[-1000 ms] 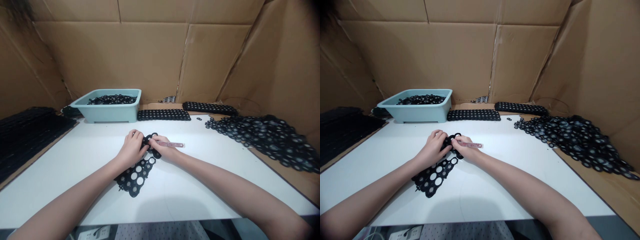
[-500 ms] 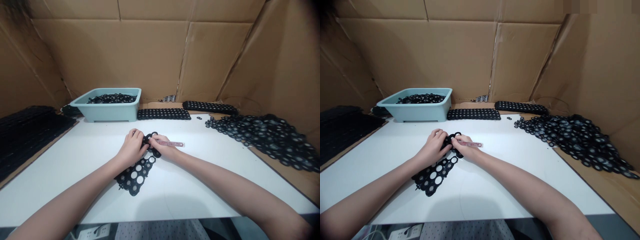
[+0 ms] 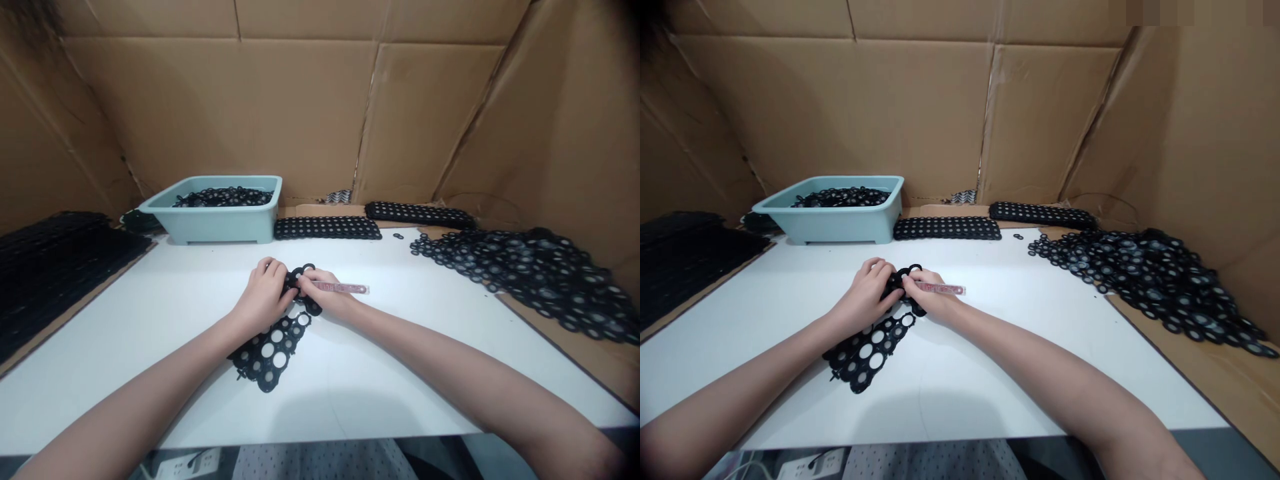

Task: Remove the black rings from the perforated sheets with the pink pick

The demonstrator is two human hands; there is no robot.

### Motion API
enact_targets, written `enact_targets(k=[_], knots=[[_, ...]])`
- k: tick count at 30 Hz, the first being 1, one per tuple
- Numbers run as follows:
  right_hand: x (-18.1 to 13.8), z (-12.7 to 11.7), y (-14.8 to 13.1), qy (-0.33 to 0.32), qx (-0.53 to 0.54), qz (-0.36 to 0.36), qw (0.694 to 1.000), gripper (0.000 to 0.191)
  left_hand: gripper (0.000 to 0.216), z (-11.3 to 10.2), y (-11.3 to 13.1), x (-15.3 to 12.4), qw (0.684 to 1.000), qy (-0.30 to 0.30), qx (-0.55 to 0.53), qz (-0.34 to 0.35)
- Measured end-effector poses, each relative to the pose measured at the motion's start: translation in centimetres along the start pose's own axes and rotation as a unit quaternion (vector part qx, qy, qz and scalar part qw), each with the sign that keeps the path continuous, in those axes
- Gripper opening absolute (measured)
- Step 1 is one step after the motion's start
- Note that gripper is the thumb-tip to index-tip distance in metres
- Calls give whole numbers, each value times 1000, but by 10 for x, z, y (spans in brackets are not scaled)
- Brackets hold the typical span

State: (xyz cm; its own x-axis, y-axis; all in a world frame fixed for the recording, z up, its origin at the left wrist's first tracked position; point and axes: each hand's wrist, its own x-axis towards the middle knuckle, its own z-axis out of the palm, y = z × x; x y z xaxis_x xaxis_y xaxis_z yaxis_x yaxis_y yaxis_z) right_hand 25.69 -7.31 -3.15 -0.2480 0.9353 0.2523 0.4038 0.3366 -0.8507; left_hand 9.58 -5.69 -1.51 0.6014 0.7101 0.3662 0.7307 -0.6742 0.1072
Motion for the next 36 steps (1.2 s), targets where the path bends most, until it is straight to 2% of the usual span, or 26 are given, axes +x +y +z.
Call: enact_targets(k=[24, 31, 36], knots=[[0, -2, -4, -6, -14, 0, 1000, 32, 16, -2, 1, 1, 1000, -5, -9, -14], [0, -3, -6, -7, -12, -18, 1000, 32, 14, -2, 2, -1, 999, 36, -2, -39], [-1, -8, -12, -21, 43, -24, 999, 30, 12, -8, 0, 3, 998, 37, -43, -8]])
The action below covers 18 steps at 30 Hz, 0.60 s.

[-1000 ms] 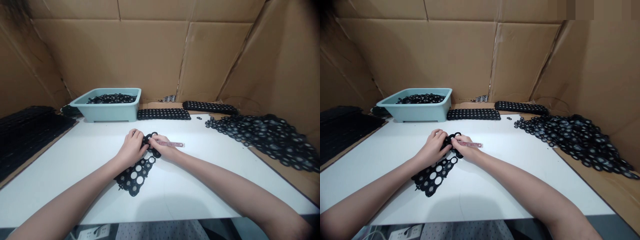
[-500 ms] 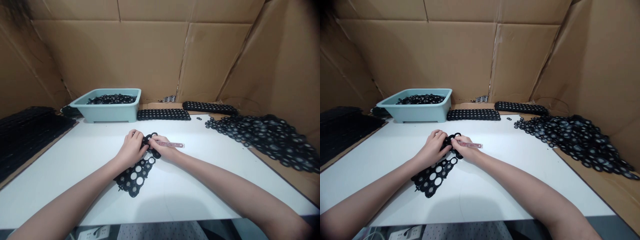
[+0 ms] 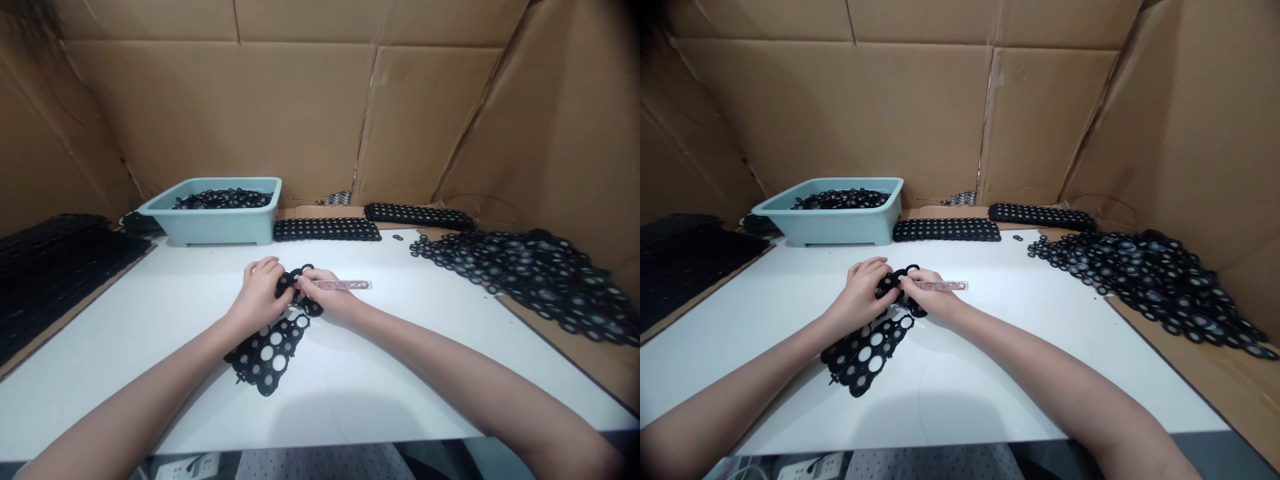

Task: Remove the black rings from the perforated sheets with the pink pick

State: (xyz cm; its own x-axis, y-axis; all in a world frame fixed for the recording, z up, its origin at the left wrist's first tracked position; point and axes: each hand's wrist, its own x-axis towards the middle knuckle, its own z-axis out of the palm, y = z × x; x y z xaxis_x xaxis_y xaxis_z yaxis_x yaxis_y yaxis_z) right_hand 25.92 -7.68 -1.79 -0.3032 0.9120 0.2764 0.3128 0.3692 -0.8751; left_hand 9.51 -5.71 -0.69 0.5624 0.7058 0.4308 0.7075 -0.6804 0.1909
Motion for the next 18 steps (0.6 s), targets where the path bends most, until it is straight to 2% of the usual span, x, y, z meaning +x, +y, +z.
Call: enact_targets(k=[4, 8, 18], knots=[[2, -1, 1, -10, 69, 28, 997, 27, 12, -8, -1, 4, 999, -32, -15, 22], [4, 0, 4, 2, 112, 62, 992, 25, 17, -12, 0, 5, 999, -37, -19, 4], [9, -9, -3, 19, 69, 75, 995, 22, 9, -7, -3, 5, 998, -51, -41, -18]])
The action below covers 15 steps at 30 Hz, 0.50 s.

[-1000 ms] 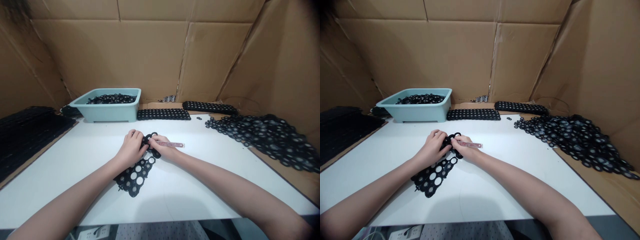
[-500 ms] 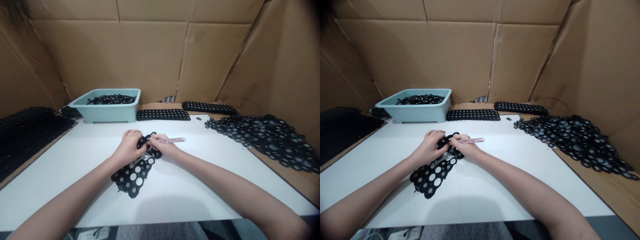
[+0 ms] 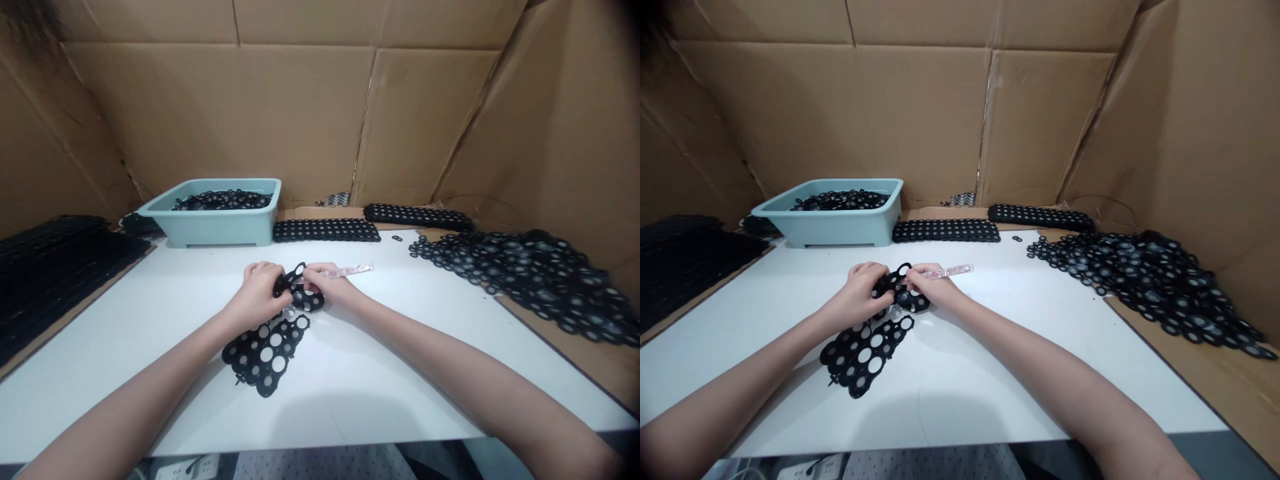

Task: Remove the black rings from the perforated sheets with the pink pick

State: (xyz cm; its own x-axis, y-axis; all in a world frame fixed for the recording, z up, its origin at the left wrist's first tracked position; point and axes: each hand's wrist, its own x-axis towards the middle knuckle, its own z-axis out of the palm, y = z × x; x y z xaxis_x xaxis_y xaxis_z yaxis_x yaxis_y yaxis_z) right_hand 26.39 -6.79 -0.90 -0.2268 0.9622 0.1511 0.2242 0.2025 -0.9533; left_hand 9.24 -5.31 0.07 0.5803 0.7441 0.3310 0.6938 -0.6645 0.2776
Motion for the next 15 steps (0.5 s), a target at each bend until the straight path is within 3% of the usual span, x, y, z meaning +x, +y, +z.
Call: enact_targets(k=[7, 15], knots=[[3, -2, 5, -12, -9, -8, 1000, 21, 9, 4, -3, -1, 1000, -8, 1, -8], [7, -10, 9, 42, -39, -33, 998, 25, 16, 1, 1, 1, 1000, 13, -4, -28]])
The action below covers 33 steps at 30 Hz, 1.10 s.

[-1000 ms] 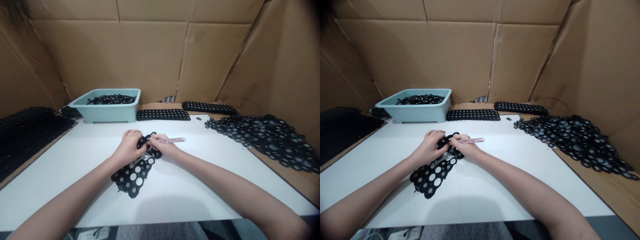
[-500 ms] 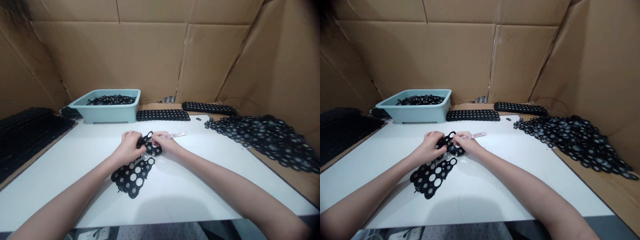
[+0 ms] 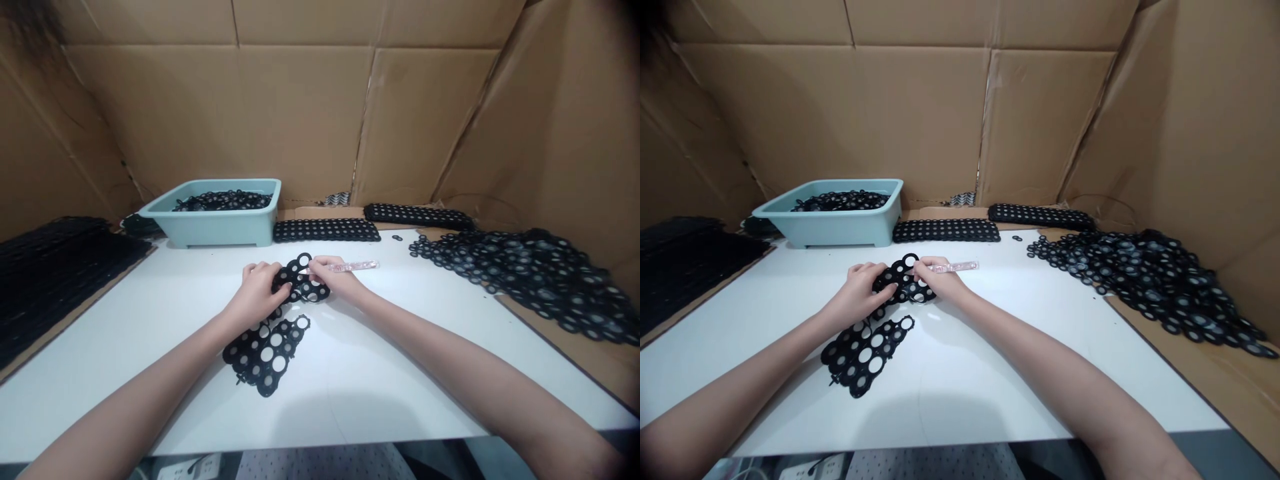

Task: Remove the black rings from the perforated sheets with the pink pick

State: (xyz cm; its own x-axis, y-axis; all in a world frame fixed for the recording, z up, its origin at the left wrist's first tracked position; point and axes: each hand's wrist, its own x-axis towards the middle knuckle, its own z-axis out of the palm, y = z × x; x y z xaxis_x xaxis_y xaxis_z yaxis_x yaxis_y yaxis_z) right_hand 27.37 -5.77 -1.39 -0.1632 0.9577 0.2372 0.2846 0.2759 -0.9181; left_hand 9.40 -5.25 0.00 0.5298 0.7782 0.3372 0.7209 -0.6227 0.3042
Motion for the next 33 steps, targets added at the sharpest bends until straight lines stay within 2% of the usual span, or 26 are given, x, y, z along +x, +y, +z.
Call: enact_targets(k=[7, 13, 33], knots=[[-5, 0, -1, -15, -24, -24, 999, 27, 20, -3, 1, 1, 1000, 7, -1, -26], [-6, 0, -1, -42, -7, -5, 999, 28, 21, -5, 1, 2, 999, -9, -19, -47], [-9, 5, 1, -45, -31, -10, 998, 28, 22, -1, -1, 2, 999, -4, 2, -41]])
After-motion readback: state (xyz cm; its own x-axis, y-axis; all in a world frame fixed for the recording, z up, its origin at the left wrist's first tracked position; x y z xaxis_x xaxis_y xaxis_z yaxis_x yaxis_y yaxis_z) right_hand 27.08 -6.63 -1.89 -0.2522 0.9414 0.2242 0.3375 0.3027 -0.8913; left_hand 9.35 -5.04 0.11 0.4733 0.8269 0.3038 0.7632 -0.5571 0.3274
